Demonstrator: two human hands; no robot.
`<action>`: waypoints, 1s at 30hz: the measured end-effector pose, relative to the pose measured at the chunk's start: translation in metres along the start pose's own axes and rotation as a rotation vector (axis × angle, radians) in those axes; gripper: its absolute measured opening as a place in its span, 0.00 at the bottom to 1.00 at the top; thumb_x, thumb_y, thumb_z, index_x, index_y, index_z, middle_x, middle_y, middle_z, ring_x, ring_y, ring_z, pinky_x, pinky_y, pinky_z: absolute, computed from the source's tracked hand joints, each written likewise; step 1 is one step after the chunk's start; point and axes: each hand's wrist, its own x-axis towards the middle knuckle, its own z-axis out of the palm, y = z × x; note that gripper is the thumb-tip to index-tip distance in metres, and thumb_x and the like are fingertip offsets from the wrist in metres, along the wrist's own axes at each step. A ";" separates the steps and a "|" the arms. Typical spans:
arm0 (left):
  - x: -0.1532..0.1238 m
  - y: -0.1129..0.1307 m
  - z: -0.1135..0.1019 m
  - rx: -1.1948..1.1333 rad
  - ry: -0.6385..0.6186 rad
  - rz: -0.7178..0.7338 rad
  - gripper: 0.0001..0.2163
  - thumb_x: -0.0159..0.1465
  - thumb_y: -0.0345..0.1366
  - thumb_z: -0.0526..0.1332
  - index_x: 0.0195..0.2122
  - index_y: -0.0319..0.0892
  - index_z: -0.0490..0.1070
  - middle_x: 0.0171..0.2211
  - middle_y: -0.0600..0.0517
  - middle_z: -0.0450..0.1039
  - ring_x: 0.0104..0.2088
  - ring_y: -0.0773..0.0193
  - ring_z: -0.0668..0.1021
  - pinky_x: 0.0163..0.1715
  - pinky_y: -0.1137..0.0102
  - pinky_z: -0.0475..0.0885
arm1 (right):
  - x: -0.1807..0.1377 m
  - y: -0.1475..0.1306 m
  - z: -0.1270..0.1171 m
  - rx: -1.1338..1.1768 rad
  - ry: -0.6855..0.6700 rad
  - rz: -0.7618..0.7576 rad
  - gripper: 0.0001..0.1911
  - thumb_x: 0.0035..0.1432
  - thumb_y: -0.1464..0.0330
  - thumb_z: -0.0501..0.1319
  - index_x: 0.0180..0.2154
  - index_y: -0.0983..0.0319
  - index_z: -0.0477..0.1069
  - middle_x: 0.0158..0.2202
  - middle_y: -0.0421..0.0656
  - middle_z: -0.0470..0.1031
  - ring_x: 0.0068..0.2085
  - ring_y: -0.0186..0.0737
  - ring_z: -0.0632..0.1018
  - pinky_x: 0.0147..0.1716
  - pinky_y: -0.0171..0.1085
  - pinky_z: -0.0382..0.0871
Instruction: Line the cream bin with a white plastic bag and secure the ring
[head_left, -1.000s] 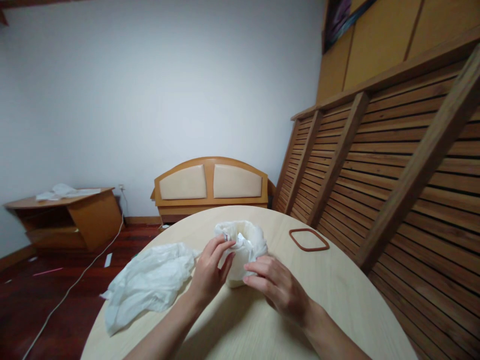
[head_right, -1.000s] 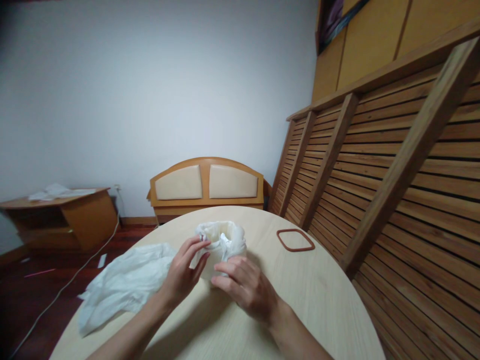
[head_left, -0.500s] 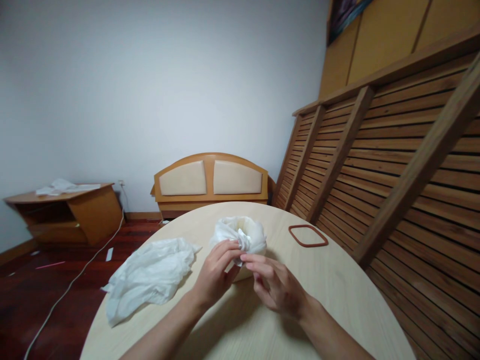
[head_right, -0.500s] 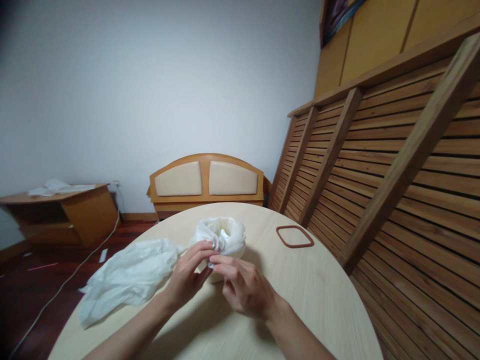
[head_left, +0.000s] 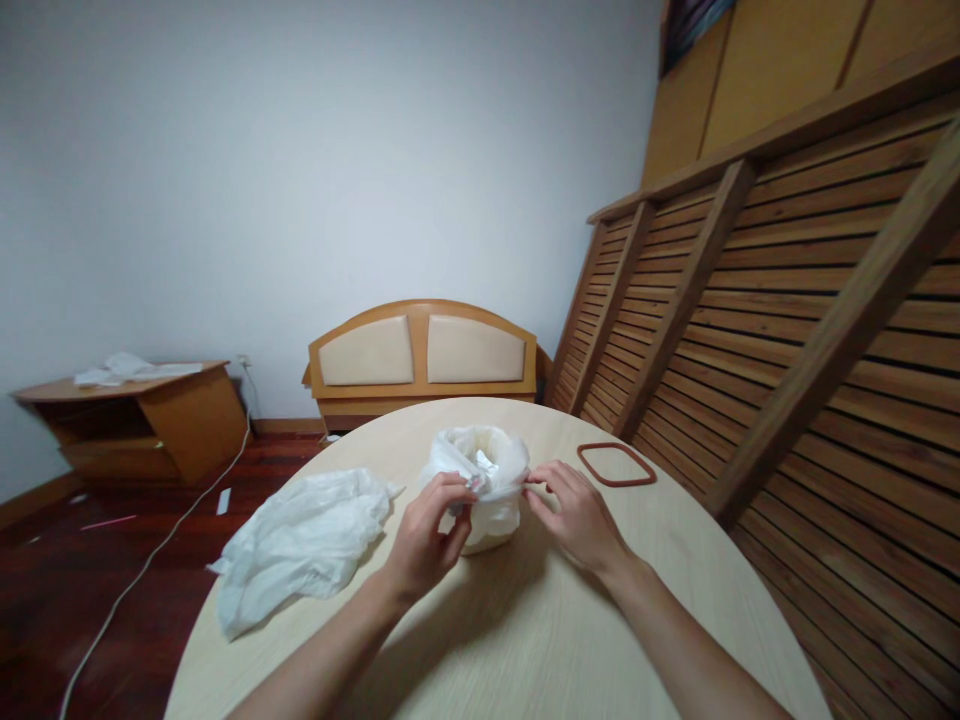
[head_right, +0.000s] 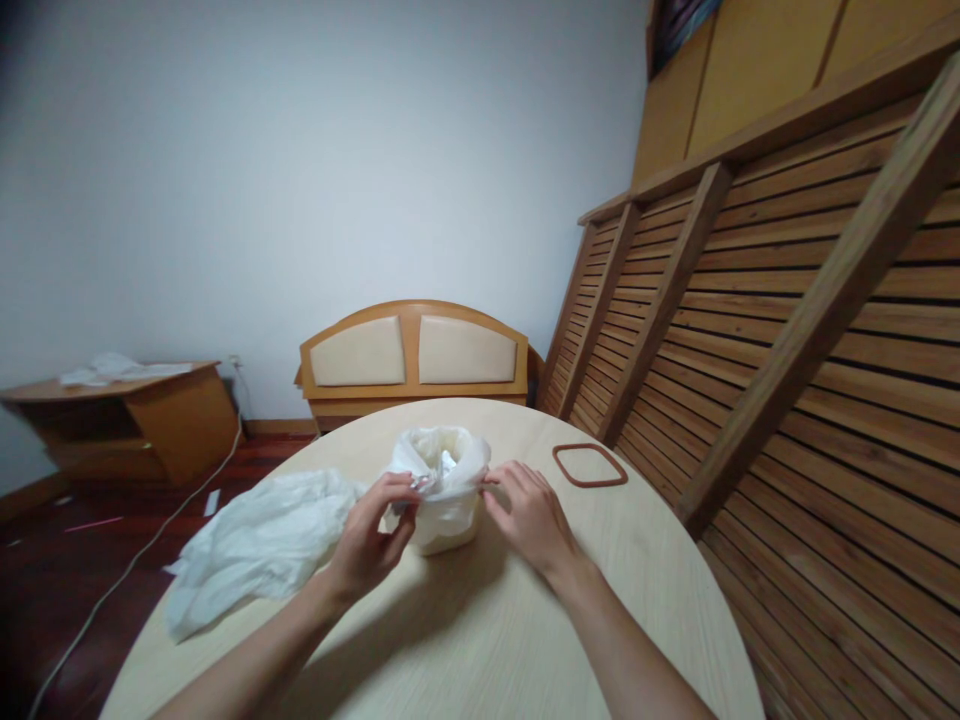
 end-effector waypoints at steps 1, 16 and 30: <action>0.000 0.000 0.000 -0.004 -0.004 -0.007 0.14 0.63 0.20 0.56 0.45 0.44 0.67 0.40 0.48 0.74 0.43 0.63 0.78 0.43 0.70 0.76 | -0.001 0.002 0.002 -0.005 -0.008 0.020 0.07 0.61 0.75 0.62 0.40 0.59 0.72 0.39 0.44 0.77 0.39 0.46 0.78 0.40 0.44 0.71; -0.003 -0.008 0.004 0.110 -0.066 0.006 0.11 0.68 0.21 0.53 0.45 0.43 0.67 0.42 0.47 0.73 0.44 0.62 0.77 0.44 0.70 0.74 | -0.003 0.005 0.006 0.004 0.180 -0.062 0.09 0.59 0.77 0.58 0.38 0.59 0.69 0.40 0.44 0.81 0.38 0.44 0.81 0.40 0.44 0.72; 0.002 -0.006 -0.001 0.053 -0.061 -0.056 0.12 0.67 0.20 0.53 0.45 0.43 0.68 0.39 0.49 0.70 0.40 0.65 0.75 0.40 0.73 0.72 | -0.006 0.015 0.003 0.079 0.441 -0.083 0.19 0.61 0.73 0.61 0.53 0.58 0.64 0.39 0.43 0.79 0.40 0.43 0.83 0.41 0.43 0.81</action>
